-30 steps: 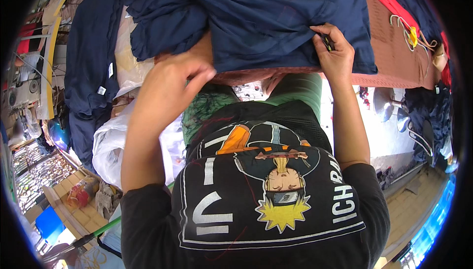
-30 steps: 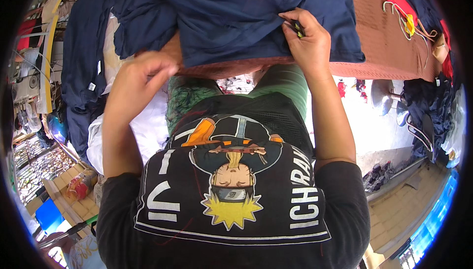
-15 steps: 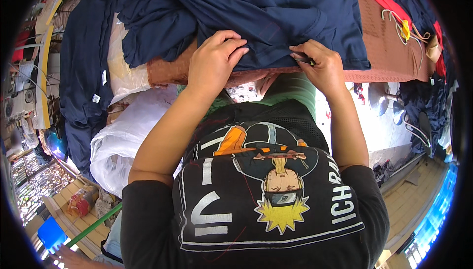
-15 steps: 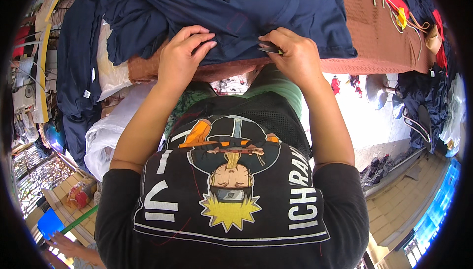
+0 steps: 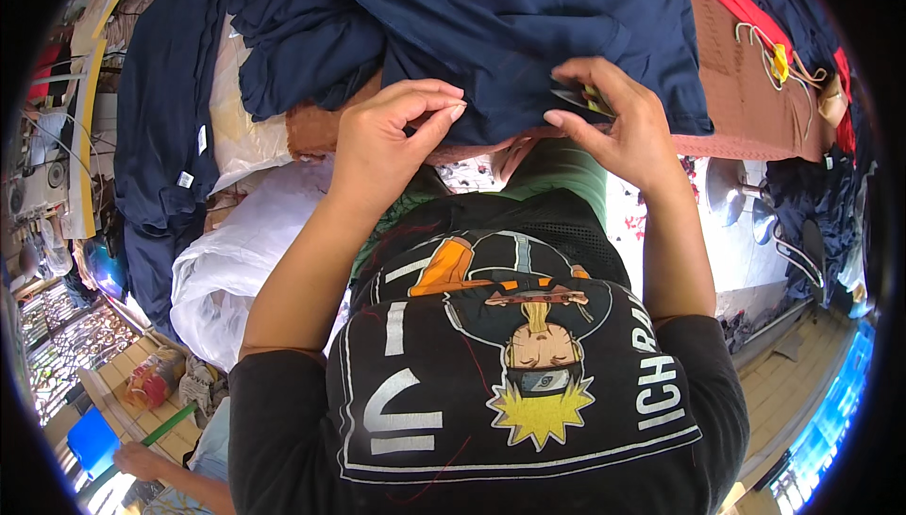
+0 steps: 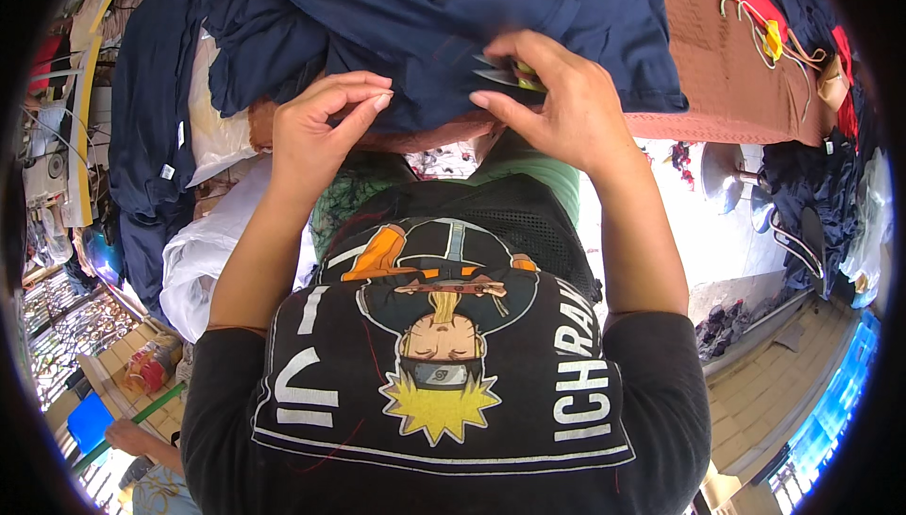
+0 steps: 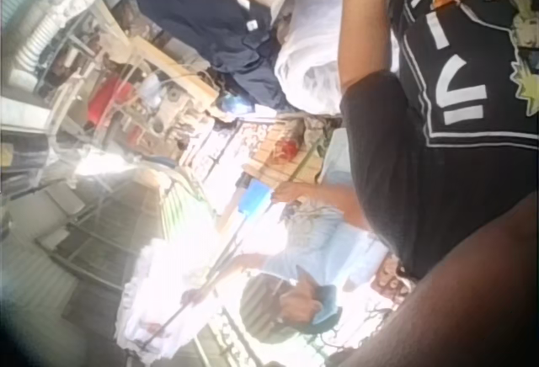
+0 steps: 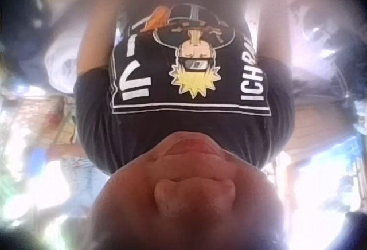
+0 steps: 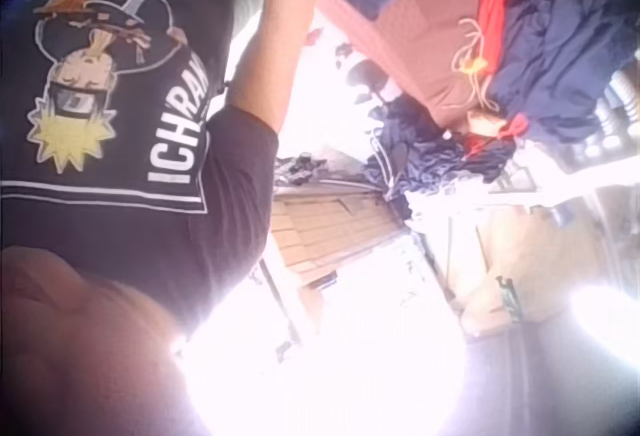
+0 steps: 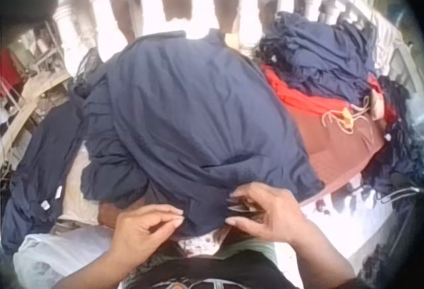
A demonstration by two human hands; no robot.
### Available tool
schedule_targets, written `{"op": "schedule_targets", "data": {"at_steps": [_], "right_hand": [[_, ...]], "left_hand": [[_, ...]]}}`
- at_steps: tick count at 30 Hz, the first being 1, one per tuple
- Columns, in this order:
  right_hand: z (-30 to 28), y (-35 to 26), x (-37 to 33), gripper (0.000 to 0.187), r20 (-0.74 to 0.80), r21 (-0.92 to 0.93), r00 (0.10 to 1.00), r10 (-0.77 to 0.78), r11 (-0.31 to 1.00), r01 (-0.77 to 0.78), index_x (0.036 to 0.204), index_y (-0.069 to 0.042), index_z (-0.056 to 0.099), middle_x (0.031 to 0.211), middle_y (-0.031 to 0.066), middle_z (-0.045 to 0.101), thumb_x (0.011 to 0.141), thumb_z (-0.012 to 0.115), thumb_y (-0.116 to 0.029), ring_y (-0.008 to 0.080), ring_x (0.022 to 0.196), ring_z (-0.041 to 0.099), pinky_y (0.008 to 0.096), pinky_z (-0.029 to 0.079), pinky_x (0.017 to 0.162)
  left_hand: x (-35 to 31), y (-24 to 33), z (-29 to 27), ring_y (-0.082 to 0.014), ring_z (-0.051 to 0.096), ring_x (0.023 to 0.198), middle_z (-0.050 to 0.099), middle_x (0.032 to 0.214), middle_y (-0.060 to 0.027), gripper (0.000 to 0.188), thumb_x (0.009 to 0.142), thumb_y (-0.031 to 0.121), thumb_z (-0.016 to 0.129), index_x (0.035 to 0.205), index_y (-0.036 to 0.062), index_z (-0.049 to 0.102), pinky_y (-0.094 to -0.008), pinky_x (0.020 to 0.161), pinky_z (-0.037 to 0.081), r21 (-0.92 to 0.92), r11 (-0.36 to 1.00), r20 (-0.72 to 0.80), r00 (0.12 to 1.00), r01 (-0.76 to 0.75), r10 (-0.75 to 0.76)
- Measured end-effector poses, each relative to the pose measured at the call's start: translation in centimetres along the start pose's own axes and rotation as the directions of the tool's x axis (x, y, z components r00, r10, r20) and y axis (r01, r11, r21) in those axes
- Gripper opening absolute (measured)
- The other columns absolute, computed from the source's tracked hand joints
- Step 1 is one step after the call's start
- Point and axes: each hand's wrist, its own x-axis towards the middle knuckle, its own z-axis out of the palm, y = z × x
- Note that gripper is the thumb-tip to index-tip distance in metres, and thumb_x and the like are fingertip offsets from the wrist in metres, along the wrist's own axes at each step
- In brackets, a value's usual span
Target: The person trims loose threads and cleans several navy blue shirts using snips by hand. The person handles the garments one at a time, turning them over to find and cut excess thread near seams and labels.
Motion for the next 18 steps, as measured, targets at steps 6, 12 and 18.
{"op": "schedule_targets", "data": {"at_steps": [6,12,18], "right_hand": [[1.3,-1.4,1.4,0.024,0.082,-0.003,0.977,-0.196,0.98,0.197,0.098,-0.005,0.064,0.093,0.0089,0.063,0.077,0.073,-0.012,0.0288,0.082,0.064,0.0345,0.051,0.07],[3.4,-1.4,2.1,0.018,0.091,-0.069,0.955,-0.282,0.955,0.288,0.092,-0.008,0.063,0.089,0.0059,0.061,0.076,0.071,-0.015,0.0291,0.08,0.062,0.0392,0.05,0.066],[2.4,-0.6,2.1,0.016,-0.015,0.004,0.991,-0.133,0.991,0.133,0.092,-0.002,0.066,0.087,0.0074,0.065,0.078,0.073,-0.003,0.0198,0.078,0.063,0.0277,0.048,0.066]], "left_hand": [[-0.7,0.4,0.3,-0.0148,0.066,0.082,0.07,0.098,-0.007,0.01,0.081,0.005,0.072,0.09,0.001,0.073,-0.0249,0.071,0.052,0.001,1.0,-0.024,1.0,0.019,-0.019],[-0.7,0.4,0.1,-0.017,0.065,0.072,0.068,0.094,-0.0067,0.009,0.078,0.007,0.074,0.085,0.0013,0.072,-0.0255,0.068,0.05,0.091,0.987,-0.011,0.991,-0.135,0.136],[-0.7,0.0,-2.1,-0.0176,0.061,0.063,0.067,0.086,-0.0071,0.012,0.078,0.01,0.075,0.078,-0.0001,0.069,-0.0257,0.067,0.049,-0.106,0.987,0.292,0.946,-0.117,0.143]]}}
